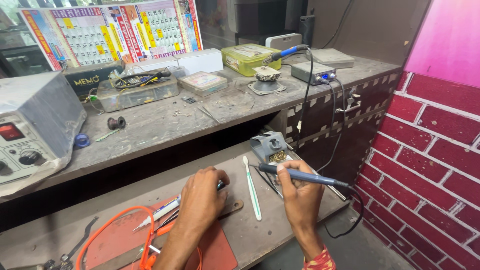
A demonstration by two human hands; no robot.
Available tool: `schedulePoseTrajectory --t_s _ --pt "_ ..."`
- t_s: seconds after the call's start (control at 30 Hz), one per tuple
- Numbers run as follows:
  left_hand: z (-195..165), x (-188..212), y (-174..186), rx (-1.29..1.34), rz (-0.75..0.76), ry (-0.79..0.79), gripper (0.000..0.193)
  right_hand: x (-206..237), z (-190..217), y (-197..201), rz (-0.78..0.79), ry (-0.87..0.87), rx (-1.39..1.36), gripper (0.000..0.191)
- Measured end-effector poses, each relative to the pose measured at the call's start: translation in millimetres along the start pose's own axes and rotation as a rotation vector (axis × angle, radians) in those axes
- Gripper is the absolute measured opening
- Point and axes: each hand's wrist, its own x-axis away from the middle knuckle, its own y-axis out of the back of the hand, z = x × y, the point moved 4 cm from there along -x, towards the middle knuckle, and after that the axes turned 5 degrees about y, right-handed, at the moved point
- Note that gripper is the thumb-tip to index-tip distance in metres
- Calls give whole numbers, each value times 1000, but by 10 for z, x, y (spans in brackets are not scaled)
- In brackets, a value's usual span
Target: The person uses a soldering iron to solder a small component on an orange wire. They clean the soldering iron tip on a sponge and apply solder from a spool to the wire connection.
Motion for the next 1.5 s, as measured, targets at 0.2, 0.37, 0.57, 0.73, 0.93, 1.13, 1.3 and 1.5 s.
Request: schedulePoseTrajectory --t_s 0.2,0.37,0.57,0.73,0.93,1.13,1.3,1.5 --pt "24 76 52 8 -25 -6 29 107 102 -112 32 -41 50 10" --pt "100 134 151 -7 -17 66 42 182 93 -125 39 -117 39 11" --pt "228 250 186 39 31 106 42 287 0 -144 46 -222 10 11" --pt "295 287 162 109 -6 96 33 346 -75 -192 75 -241 -24 11" --pt "355 289 149 222 -51 100 33 353 -191 -245 89 -309 -217 11" --pt "377 324 196 304 -85 135 37 344 -307 -225 38 -405 -324 14" --pt "379 334 232 362 -72 198 33 364 -328 -224 43 -402 -344 15" --pt "375 344 243 366 -64 189 37 369 -321 -229 45 -398 -327 15"
